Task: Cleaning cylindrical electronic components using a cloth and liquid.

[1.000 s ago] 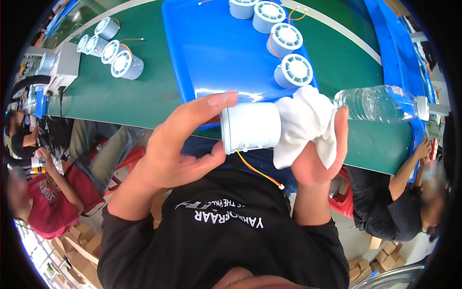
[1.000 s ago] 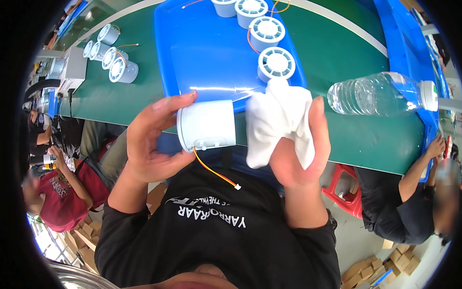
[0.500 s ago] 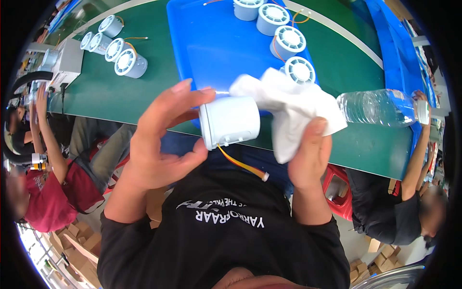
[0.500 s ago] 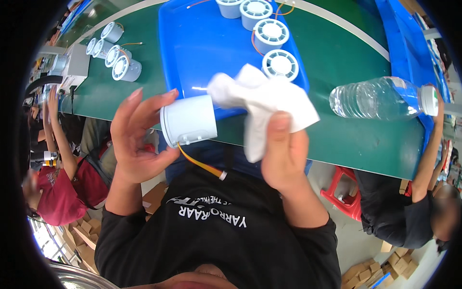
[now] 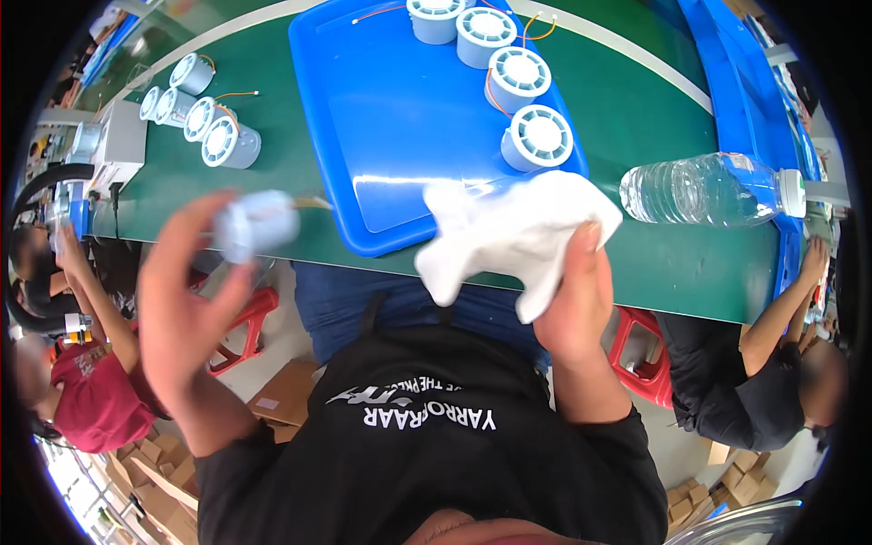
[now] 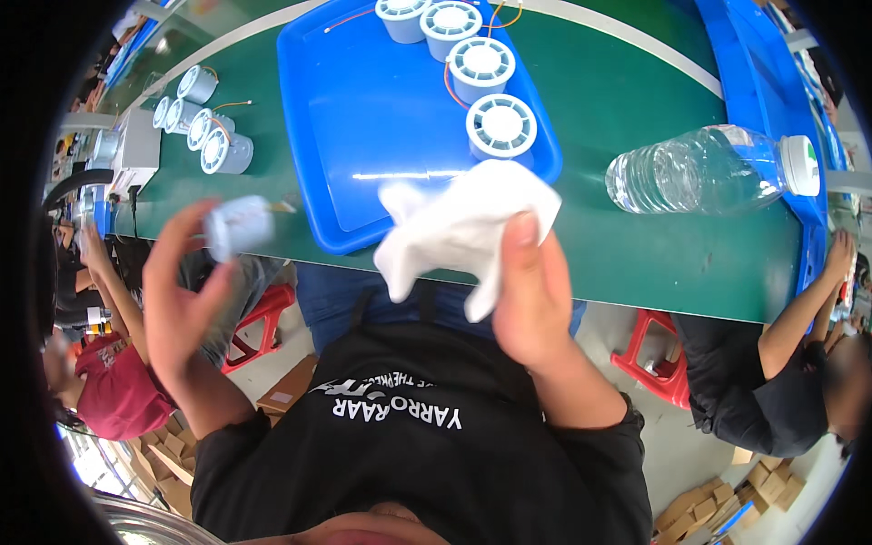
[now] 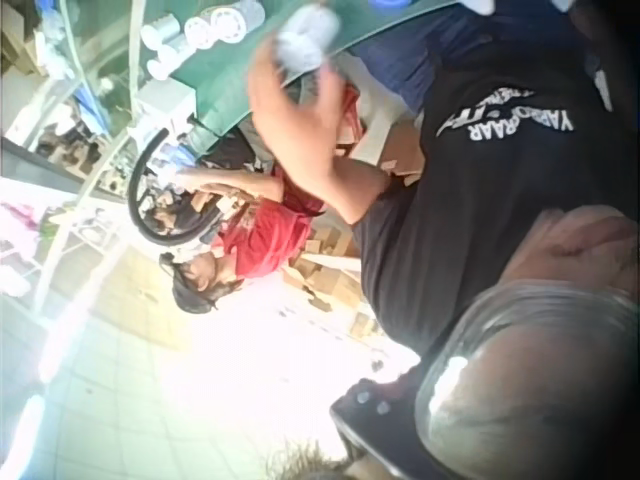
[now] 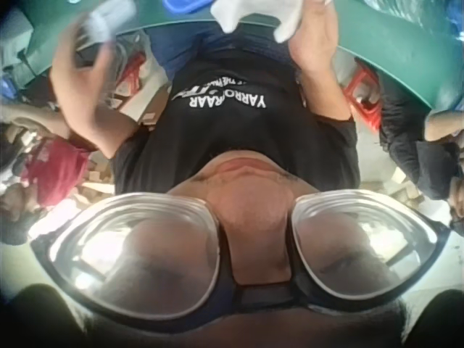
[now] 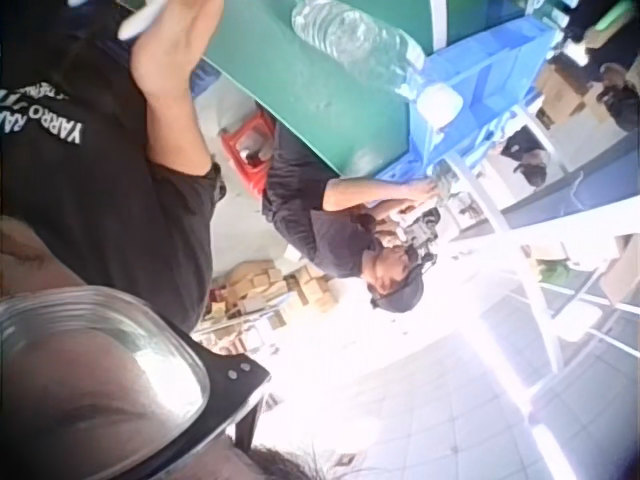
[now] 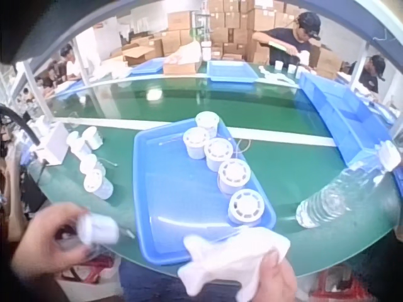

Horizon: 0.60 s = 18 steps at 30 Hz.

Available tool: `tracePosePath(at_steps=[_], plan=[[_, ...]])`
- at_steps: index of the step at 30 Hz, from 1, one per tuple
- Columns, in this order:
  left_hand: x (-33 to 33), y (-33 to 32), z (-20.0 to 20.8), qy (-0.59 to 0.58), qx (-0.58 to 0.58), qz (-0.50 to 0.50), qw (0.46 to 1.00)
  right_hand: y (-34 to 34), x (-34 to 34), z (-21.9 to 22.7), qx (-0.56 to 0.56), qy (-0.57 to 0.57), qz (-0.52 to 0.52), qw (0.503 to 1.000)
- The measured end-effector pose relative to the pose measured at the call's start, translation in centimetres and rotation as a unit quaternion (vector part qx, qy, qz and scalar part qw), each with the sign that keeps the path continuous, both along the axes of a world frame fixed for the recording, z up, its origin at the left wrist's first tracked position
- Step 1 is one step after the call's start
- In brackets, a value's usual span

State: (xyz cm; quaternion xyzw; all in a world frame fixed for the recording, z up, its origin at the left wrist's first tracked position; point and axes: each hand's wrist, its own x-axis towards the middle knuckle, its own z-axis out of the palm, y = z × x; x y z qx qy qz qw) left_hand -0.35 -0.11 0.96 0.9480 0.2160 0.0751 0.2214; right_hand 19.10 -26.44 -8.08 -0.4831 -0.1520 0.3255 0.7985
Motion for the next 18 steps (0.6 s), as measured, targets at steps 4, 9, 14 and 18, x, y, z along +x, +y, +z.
tracePosePath(at_steps=[4, 9, 14, 18], plan=[[-2.5, 5.9, -1.7, 0.065, 0.100, 0.169, 0.978, -1.8, 0.5, -0.4, 0.031, 0.153, 0.035, 0.987], [-3.2, 10.6, -4.0, 0.093, 0.105, 0.178, 0.974, -2.5, 0.5, -0.5, 0.124, 0.274, 0.123, 0.946], [2.3, 4.7, -1.2, 0.035, 0.128, 0.195, 0.972, -2.5, -0.1, -0.9, 0.105, 0.282, 0.127, 0.945], [12.3, -2.5, -1.5, -0.108, 0.101, -0.189, 0.971, -2.0, -1.8, -0.5, 0.105, 0.290, 0.177, 0.935]])
